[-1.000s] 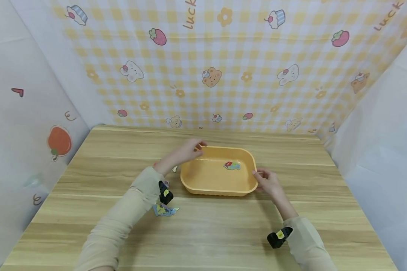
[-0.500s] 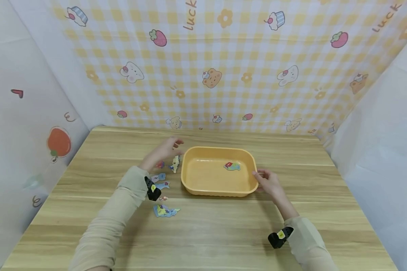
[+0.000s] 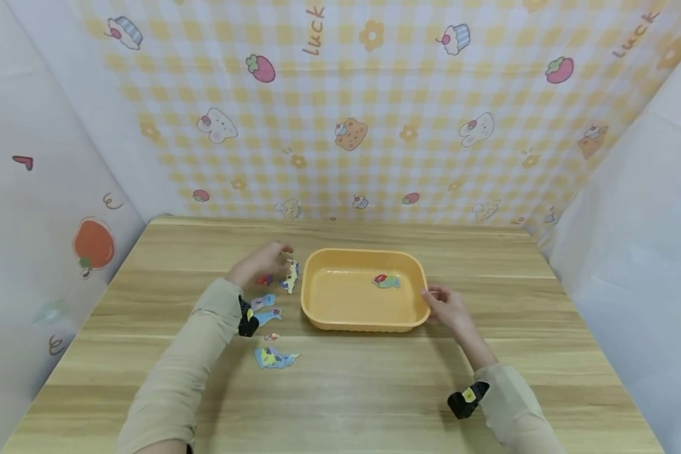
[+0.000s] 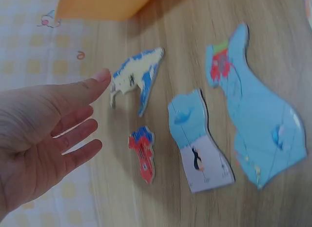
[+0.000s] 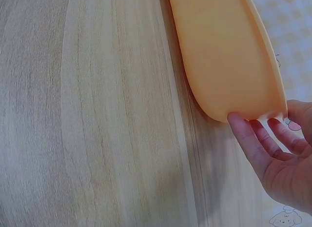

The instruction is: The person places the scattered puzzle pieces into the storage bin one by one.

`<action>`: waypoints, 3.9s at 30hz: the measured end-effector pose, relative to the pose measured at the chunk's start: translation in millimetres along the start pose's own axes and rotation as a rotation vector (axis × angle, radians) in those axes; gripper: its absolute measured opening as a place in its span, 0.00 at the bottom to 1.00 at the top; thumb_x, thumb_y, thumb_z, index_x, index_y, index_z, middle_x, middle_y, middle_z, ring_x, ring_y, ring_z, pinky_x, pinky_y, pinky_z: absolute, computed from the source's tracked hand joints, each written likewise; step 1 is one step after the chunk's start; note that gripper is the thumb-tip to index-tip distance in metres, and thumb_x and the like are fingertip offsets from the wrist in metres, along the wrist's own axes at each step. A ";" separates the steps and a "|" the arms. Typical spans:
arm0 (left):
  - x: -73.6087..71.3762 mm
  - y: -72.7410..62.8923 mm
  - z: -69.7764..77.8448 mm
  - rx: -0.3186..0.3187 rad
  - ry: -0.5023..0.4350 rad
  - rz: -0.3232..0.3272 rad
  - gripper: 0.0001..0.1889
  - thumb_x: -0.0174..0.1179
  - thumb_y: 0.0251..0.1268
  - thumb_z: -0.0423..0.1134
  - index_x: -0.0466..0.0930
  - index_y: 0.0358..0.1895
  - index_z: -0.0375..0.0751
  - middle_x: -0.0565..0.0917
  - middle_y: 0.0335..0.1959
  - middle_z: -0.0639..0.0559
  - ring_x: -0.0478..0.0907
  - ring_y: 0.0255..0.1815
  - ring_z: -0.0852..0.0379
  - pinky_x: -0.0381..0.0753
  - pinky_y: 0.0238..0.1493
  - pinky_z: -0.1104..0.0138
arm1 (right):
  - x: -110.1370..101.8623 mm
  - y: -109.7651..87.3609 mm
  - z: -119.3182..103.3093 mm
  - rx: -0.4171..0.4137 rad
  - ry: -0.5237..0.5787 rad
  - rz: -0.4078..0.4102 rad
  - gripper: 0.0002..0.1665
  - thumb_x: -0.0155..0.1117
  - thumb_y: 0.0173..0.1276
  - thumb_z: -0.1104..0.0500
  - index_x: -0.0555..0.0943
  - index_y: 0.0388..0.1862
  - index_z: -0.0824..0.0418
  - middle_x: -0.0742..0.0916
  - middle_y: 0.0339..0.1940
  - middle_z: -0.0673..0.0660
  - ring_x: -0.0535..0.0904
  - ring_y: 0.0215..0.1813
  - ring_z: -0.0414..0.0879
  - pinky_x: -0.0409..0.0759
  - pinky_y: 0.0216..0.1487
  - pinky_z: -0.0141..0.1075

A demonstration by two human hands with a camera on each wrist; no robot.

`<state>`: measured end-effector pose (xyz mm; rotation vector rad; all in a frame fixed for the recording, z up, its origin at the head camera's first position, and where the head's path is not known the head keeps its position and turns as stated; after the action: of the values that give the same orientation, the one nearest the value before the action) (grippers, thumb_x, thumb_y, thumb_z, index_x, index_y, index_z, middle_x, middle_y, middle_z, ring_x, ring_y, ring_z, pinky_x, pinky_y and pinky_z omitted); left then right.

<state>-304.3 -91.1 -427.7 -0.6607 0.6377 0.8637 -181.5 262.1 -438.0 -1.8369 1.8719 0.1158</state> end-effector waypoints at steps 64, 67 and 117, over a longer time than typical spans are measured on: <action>-37.7 -38.8 -41.6 0.026 0.001 0.189 0.09 0.61 0.55 0.30 0.80 0.38 0.26 0.83 0.33 0.36 0.80 0.35 0.47 0.80 0.42 0.58 | 3.4 5.6 0.0 0.008 0.001 0.024 0.28 0.50 0.70 0.52 0.66 0.60 0.72 0.77 0.50 0.72 0.80 0.29 0.37 0.84 0.36 0.38; -36.9 -41.0 -44.0 -0.002 -0.027 0.197 0.09 0.61 0.55 0.30 0.80 0.38 0.27 0.83 0.32 0.37 0.79 0.35 0.48 0.79 0.43 0.59 | 4.0 6.0 0.5 0.010 0.004 0.019 0.28 0.50 0.70 0.53 0.66 0.60 0.72 0.77 0.50 0.71 0.80 0.29 0.37 0.84 0.36 0.38; -42.2 -37.5 -7.2 0.030 0.005 0.224 0.13 0.57 0.61 0.35 0.76 0.44 0.27 0.81 0.39 0.36 0.77 0.41 0.45 0.77 0.45 0.57 | 2.8 6.2 -1.0 -0.004 0.009 0.008 0.30 0.49 0.70 0.53 0.63 0.62 0.73 0.76 0.52 0.72 0.81 0.31 0.39 0.84 0.37 0.38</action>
<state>-295.6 -134.3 -391.7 -0.5713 0.7378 1.0582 -187.6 259.7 -440.1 -1.8354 1.8867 0.1144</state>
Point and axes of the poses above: each hand's wrist, its own y-axis towards the middle knuckle, its own x-axis out of the palm, z = x × y, the point moved 5 cm from there along y, towards the middle knuckle
